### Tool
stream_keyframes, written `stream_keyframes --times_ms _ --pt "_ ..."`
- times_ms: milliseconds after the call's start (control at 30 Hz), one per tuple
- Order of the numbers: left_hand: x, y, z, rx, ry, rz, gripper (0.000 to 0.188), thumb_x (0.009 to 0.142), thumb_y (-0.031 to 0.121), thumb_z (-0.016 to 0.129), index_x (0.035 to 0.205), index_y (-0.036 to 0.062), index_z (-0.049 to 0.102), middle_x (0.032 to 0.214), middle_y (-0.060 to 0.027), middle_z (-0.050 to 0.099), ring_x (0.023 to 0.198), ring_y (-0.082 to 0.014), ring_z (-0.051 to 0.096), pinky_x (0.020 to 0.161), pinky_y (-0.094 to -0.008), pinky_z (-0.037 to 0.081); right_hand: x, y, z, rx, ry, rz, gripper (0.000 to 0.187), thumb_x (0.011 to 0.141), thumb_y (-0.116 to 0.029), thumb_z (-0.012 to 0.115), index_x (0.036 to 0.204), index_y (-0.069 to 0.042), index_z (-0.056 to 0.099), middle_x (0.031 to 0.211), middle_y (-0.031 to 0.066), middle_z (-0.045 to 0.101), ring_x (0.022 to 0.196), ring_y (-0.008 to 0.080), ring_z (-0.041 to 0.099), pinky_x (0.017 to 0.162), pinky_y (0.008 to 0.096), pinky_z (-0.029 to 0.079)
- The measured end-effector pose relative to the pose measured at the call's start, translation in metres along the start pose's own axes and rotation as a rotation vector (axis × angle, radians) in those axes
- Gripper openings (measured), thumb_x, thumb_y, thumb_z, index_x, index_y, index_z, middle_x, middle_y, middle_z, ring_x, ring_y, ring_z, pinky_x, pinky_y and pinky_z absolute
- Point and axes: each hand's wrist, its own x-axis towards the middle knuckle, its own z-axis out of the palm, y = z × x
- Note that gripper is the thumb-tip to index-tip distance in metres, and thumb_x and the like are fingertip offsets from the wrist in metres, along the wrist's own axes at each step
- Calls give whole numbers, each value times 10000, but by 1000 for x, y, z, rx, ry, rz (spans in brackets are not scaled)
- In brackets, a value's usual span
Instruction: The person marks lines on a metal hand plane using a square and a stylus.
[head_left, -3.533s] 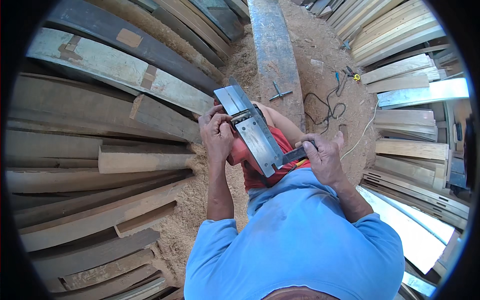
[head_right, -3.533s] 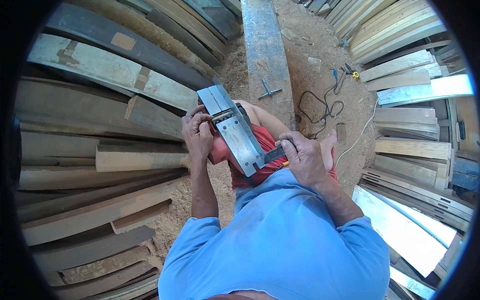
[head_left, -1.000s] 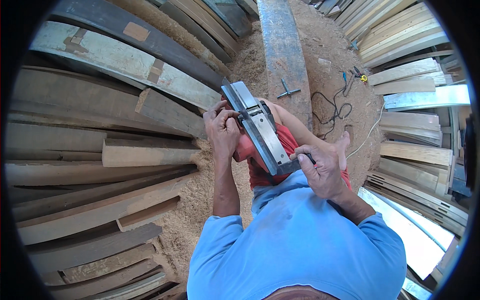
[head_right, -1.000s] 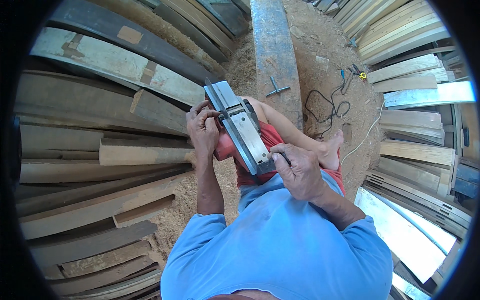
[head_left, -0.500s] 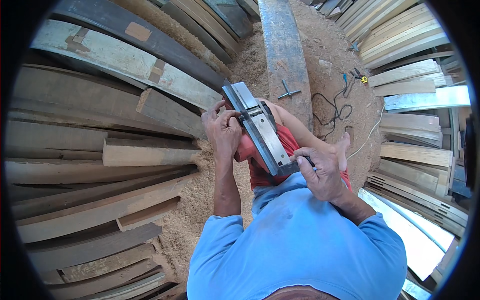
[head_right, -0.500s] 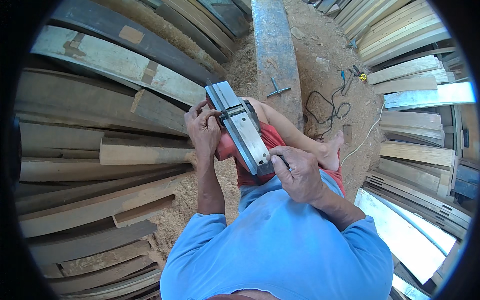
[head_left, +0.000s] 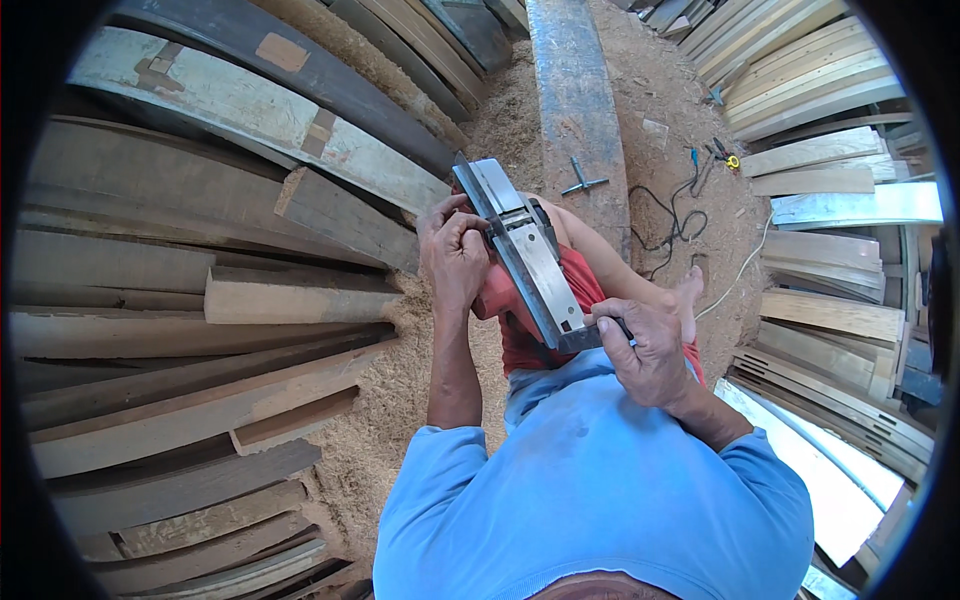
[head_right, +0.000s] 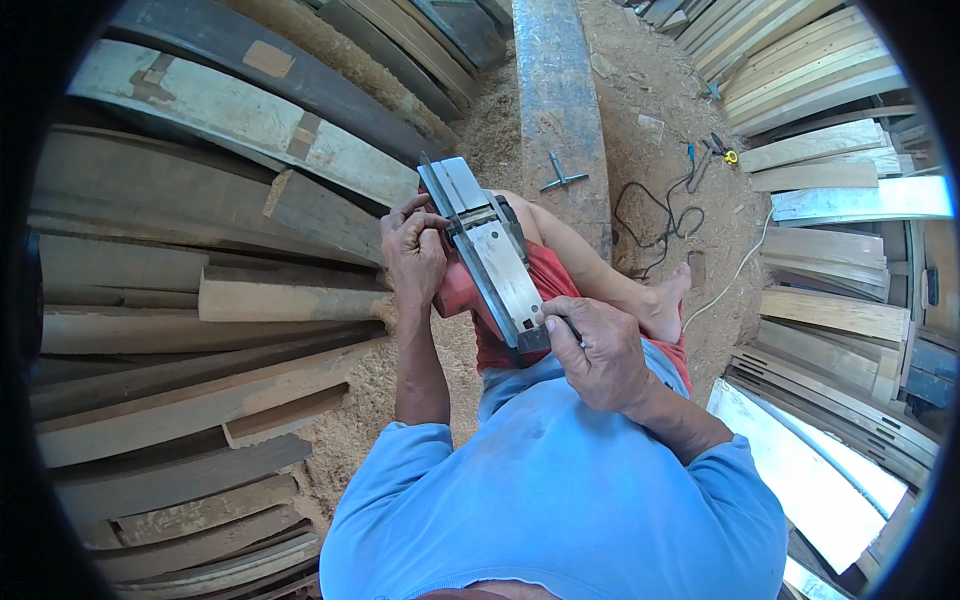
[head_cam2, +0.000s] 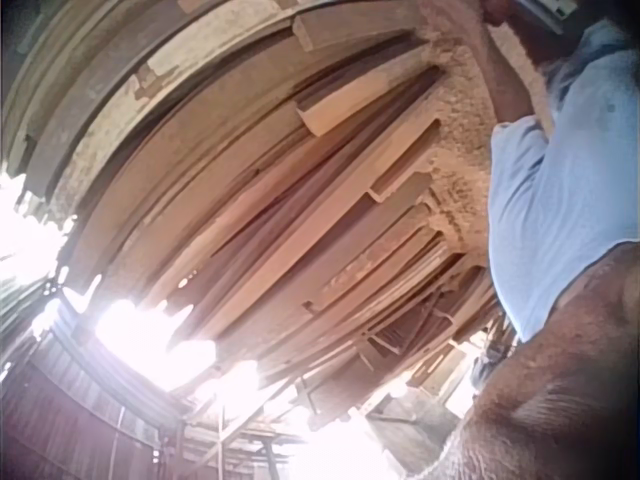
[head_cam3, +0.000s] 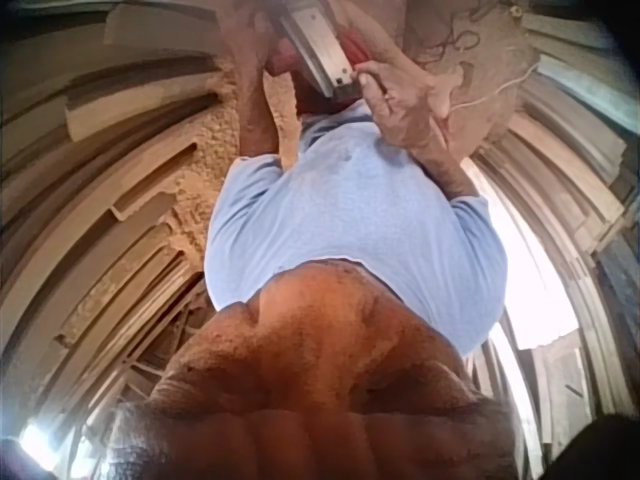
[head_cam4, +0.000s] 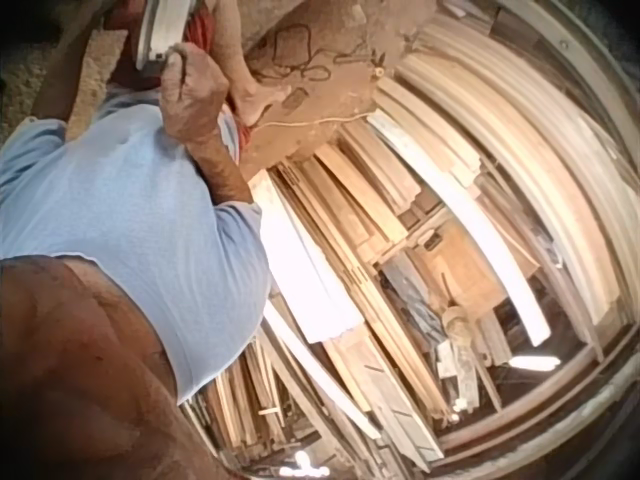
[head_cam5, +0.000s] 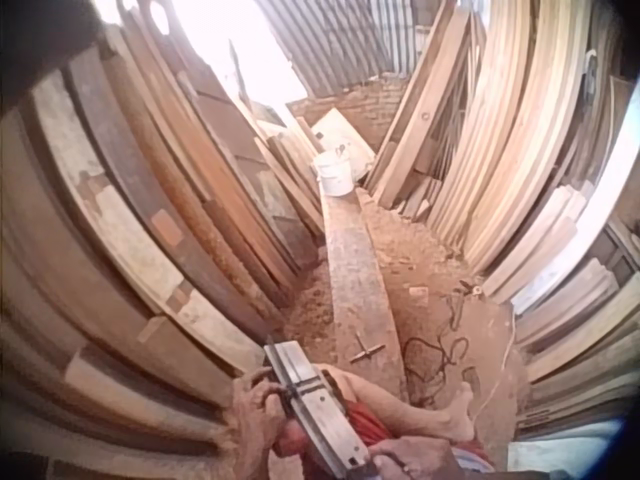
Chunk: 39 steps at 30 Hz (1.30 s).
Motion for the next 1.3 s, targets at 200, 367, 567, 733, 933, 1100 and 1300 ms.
stream_keyframes --times_ms 200,367,567,733,933,1100,1300 --pt "3 -6 -1 -1 -51 125 247 772 -57 543 809 39 767 1230 -166 695 1188 -307 570 1050 -416 464 0 0 1 1 4 1 132 979 -65 607 1041 16 691 906 143 735 809 295 731 737 386 573" --pt "0 5 0 119 8 46 254 789 -39 562 835 60 791 1262 -164 681 1198 -313 559 1052 -425 465 0 5 0 46 15 44 142 986 -77 601 1024 20 697 896 142 733 805 288 732 737 381 572" --pt "0 5 1 58 0 -54 255 800 -14 561 846 73 796 1276 -169 672 1229 -329 555 1069 -438 457 13 5 -15 -9 35 79 157 992 -99 601 1016 18 703 858 153 722 757 270 723 684 369 542" --pt "-1 -14 -3 34 -68 -36 250 809 50 597 1039 25 691 1327 -215 617 1251 -368 547 1076 -466 443 60 79 -24 -146 195 125 184 1003 -134 600 1055 13 699 846 190 699 709 271 704 662 384 520" --pt "8 -15 6 -153 -220 -249 609 839 106 631 1380 -41 393 1342 -284 549 1243 -399 577 1084 -460 449 96 262 -16 -74 153 266 209 1001 -176 621 1080 -7 715 947 184 739 894 273 726 797 354 537" --pt "8 -12 4 -116 -263 -269 616 874 102 619 1401 -51 340 1291 -289 584 1202 -388 620 1055 -451 475 84 311 5 -375 160 391 249 958 -238 661 1066 -26 735 952 194 744 890 333 711 834 412 544" --pt "10 -19 7 -138 -279 -289 575 909 93 604 1404 -33 339 1262 -273 591 1168 -377 628 1049 -450 471 98 286 24 -842 45 267 284 894 -269 712 1137 -124 733 1173 183 666 1111 376 610 949 496 485"
